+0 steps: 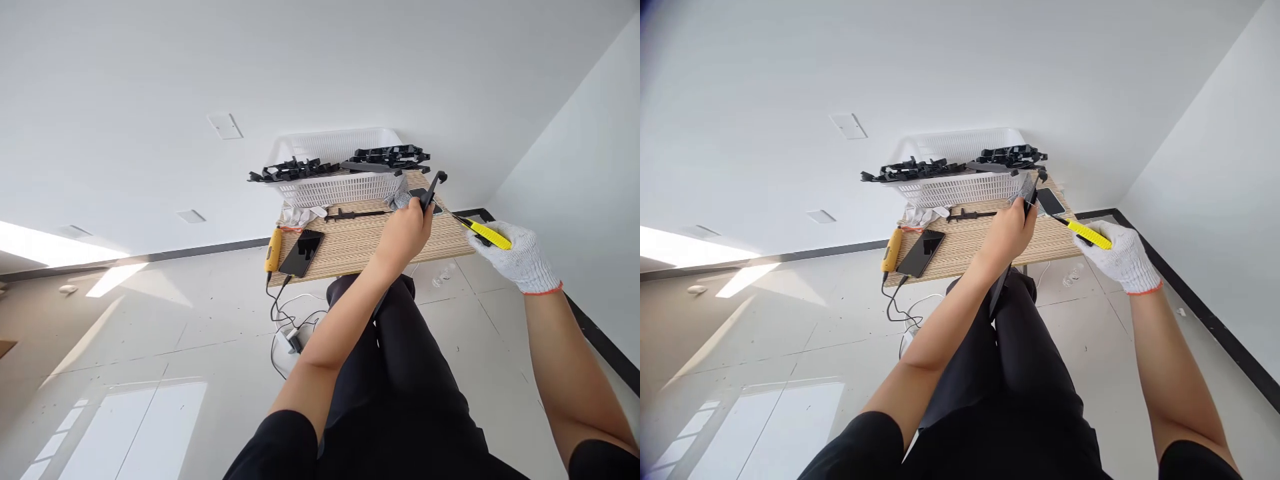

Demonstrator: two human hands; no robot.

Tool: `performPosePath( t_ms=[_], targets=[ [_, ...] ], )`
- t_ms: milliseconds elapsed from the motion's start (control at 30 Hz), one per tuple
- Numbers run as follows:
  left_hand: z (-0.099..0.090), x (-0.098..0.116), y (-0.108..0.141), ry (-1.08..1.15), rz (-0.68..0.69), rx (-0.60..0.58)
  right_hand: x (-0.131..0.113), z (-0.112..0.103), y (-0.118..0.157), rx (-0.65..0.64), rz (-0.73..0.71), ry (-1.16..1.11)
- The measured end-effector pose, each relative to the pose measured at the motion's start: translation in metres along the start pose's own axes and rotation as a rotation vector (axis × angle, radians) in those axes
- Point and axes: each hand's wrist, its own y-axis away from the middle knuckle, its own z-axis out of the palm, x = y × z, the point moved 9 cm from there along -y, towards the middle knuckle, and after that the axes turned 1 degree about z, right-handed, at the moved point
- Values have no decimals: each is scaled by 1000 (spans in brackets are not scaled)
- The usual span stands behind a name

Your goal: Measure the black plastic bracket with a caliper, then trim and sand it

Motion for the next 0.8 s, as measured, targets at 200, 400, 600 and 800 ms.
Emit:
performPosePath(
  t_ms=[200,400,600,800],
  targets=[
    [12,-25,15,230,-87,3,17,-22,13,56,20,59],
    [-19,-54,31,457,-132,43,21,-20,16,-10,21,48],
    [-21,-52,31,577,0,4,-15,-5,8,-26,-236,112],
    [4,-70,42,605,-114,-99,-37,10,9,-84,-394,270]
  ],
)
